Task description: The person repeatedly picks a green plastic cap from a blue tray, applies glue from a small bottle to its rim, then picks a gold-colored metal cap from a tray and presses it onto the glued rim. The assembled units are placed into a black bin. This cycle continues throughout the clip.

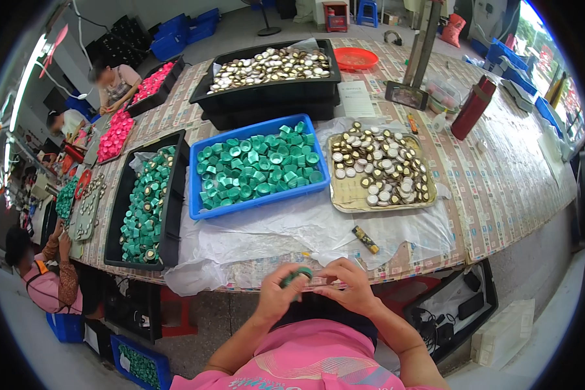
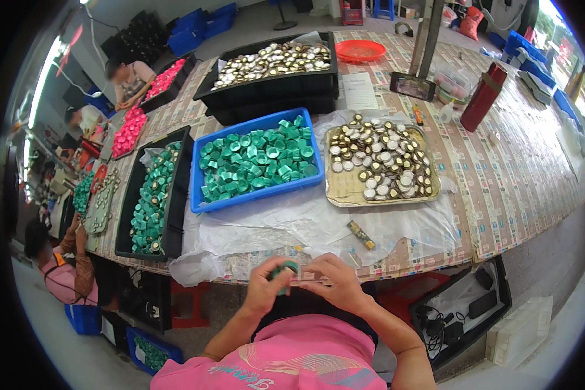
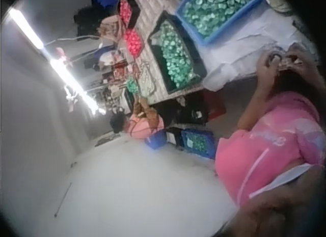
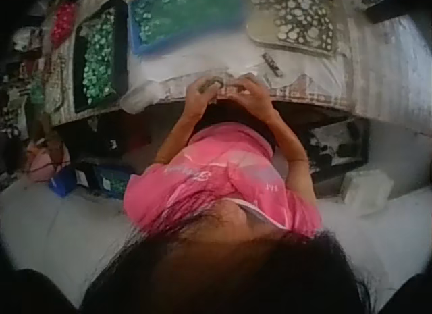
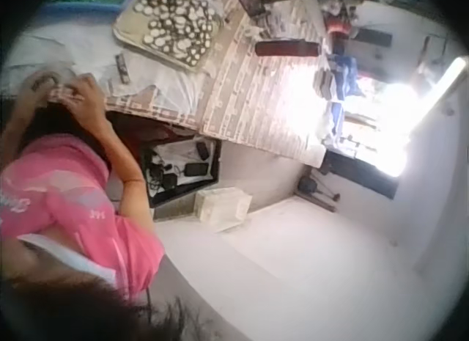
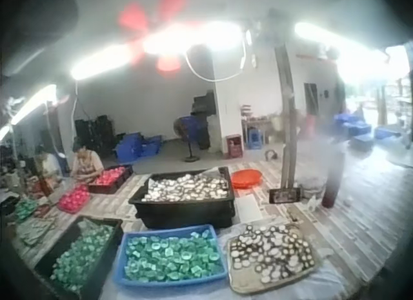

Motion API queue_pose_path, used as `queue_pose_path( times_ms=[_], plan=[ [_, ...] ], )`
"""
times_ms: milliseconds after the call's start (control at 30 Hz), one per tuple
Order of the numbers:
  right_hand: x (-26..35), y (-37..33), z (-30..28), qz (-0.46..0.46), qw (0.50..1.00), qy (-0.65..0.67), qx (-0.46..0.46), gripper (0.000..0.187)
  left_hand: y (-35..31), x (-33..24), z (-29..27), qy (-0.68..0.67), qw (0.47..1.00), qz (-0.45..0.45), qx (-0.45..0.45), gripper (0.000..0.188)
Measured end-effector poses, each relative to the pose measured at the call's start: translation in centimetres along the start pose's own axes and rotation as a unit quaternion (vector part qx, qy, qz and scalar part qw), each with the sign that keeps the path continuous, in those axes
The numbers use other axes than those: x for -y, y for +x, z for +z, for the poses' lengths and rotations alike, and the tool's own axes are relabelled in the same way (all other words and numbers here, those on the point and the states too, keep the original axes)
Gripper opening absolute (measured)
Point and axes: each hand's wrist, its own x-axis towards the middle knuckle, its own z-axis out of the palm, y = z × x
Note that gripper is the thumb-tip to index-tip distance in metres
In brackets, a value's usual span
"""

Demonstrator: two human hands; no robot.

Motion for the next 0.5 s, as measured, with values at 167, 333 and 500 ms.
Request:
queue_pose_path(
  times_ms=[167, 333, 500],
  plan=[
    [-0.5, -0.6, -0.3, 0.006, 1.0, -0.01, -0.013, 0.024, 4.1, -3.5, -10.4, -0.086, 0.942, 0.095, -0.311, 0.019],
    [-0.3, -0.3, 0.2, 0.004, 1.0, 0.008, -0.007, 0.018, 4.6, -7.2, -22.6, -0.043, 0.847, 0.238, -0.473, 0.035],
    [-1.0, -0.1, -0.1, -0.022, 0.997, -0.057, -0.039, 0.018, 5.0, -6.6, -26.4, -0.093, 0.85, 0.234, -0.463, 0.042]
  ],
)
